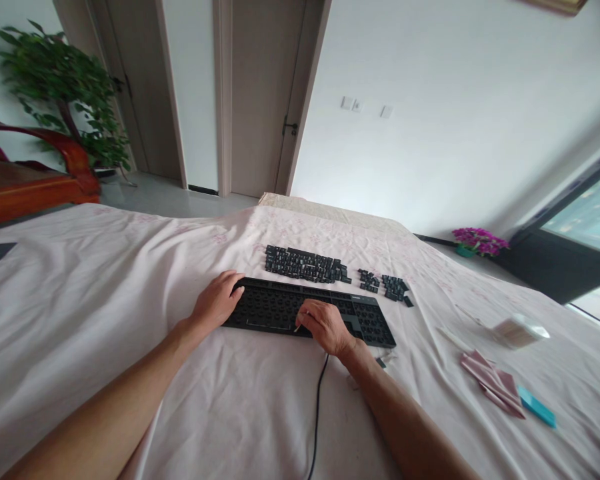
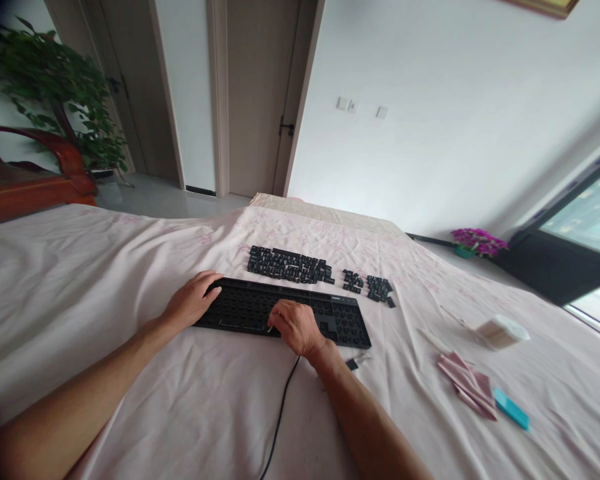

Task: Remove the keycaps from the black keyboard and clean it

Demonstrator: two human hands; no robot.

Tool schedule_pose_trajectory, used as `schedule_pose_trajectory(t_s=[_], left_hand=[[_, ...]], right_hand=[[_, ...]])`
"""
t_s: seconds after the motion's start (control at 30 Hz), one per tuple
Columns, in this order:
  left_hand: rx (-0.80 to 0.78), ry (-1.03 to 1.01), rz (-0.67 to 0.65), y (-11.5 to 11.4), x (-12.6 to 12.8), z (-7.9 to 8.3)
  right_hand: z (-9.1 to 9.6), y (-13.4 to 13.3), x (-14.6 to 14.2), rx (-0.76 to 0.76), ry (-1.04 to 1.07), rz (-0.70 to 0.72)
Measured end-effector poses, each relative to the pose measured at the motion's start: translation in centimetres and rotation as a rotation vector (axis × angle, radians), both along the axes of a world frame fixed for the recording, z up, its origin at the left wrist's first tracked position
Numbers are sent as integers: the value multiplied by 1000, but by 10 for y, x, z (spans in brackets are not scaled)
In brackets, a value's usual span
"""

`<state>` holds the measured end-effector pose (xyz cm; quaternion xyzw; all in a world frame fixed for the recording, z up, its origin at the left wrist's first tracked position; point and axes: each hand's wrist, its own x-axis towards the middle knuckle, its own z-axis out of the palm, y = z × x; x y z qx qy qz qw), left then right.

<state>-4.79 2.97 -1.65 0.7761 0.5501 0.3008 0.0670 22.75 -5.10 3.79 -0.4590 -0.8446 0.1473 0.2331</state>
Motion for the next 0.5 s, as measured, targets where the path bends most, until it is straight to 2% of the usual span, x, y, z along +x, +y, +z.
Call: schedule_pose_trajectory(t_s=[0.13, 0.3, 0.5], left_hand=[[1, 8, 4, -1, 0, 1], [7, 0, 10, -2, 0, 2], [3, -15, 6, -3, 0, 4]], right_hand=[[-4, 4, 2, -66, 123, -23], [-18, 13, -1, -152, 379, -205], [-22, 30, -15, -86, 335, -237]])
